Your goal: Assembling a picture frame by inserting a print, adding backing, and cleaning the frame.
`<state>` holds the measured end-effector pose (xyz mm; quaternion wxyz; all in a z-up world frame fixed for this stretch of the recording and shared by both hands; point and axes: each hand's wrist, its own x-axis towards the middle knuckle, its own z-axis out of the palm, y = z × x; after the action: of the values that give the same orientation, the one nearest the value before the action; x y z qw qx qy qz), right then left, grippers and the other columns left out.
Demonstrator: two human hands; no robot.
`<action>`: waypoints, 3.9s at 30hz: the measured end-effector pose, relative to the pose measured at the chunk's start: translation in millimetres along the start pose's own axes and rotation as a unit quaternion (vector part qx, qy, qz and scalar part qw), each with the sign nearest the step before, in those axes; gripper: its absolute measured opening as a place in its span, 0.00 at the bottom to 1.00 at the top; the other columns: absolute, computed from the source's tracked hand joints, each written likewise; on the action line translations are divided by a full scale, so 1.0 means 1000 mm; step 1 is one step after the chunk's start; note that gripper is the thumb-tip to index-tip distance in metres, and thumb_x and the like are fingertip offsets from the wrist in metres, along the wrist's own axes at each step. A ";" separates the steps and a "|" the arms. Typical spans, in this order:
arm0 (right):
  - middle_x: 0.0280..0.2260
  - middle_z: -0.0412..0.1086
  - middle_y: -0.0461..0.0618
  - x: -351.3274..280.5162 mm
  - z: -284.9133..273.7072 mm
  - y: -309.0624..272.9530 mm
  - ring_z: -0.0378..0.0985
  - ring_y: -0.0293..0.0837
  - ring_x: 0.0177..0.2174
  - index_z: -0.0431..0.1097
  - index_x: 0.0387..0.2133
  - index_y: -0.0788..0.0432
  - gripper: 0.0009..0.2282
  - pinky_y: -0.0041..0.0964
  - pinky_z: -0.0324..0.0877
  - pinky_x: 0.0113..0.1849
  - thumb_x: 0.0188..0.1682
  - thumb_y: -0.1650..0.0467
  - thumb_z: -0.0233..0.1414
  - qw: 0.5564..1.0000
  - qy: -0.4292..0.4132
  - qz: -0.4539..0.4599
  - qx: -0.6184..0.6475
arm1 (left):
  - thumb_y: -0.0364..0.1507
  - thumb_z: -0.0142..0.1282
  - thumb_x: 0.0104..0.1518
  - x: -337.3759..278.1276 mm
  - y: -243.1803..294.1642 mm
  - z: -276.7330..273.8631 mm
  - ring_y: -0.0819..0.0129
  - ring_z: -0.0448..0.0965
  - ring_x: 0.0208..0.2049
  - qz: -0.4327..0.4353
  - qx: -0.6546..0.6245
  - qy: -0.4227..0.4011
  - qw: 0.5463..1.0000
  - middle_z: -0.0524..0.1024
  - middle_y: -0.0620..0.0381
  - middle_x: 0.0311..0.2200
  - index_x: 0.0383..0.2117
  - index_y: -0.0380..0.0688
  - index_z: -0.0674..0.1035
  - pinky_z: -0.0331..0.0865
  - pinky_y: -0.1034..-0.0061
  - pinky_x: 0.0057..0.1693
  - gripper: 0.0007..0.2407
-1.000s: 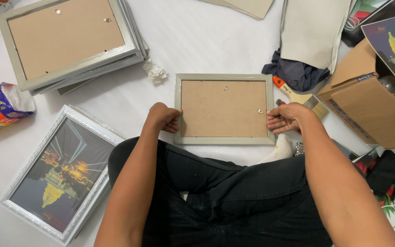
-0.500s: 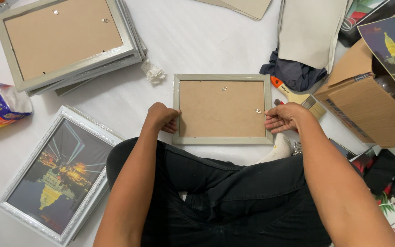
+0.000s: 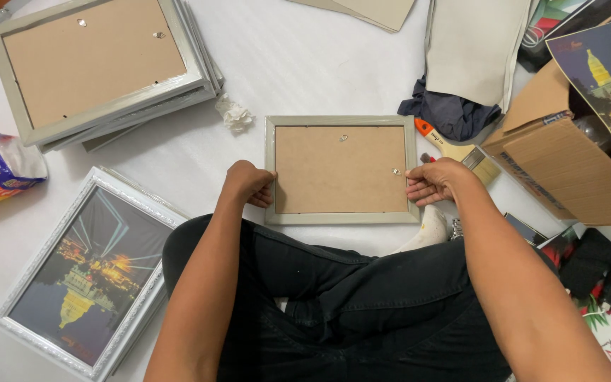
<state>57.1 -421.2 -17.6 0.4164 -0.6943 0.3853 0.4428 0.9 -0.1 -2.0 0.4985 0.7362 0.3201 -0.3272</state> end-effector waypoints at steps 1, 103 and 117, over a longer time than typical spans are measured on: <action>0.31 0.79 0.60 0.004 0.000 0.001 0.84 0.55 0.33 0.72 0.32 0.63 0.07 0.57 0.78 0.39 0.49 0.69 0.54 1.000 0.000 0.000 0.000 | 0.24 0.57 0.51 0.000 0.001 0.000 0.46 0.84 0.20 0.000 0.000 0.000 1.000 0.79 0.33 0.21 0.25 0.22 0.80 0.83 0.56 0.30 0.10; 0.50 0.75 0.64 -0.181 0.035 0.038 0.73 0.66 0.54 0.79 0.47 0.53 0.14 0.56 0.64 0.55 0.47 0.69 0.59 0.885 0.151 -0.387 -0.212 | 0.37 0.63 0.56 0.014 -0.001 -0.002 0.39 0.82 0.48 0.159 0.272 0.029 0.949 0.82 0.35 0.39 0.41 0.29 0.83 0.75 0.52 0.51 0.19; 0.20 0.77 0.50 -0.190 0.105 0.023 0.72 0.39 0.23 0.84 0.41 0.48 0.14 0.30 0.66 0.29 0.39 0.69 0.64 0.896 0.115 -0.375 -0.210 | 0.44 0.55 0.58 0.058 -0.014 -0.005 0.40 0.83 0.44 0.134 0.163 0.143 0.967 0.81 0.40 0.36 0.43 0.35 0.82 0.75 0.44 0.46 0.21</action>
<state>-53.6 -301.2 127.3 0.3489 -0.9046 0.0402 0.2414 24.7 17.5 -54.5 0.3597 0.8829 0.2292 -0.1964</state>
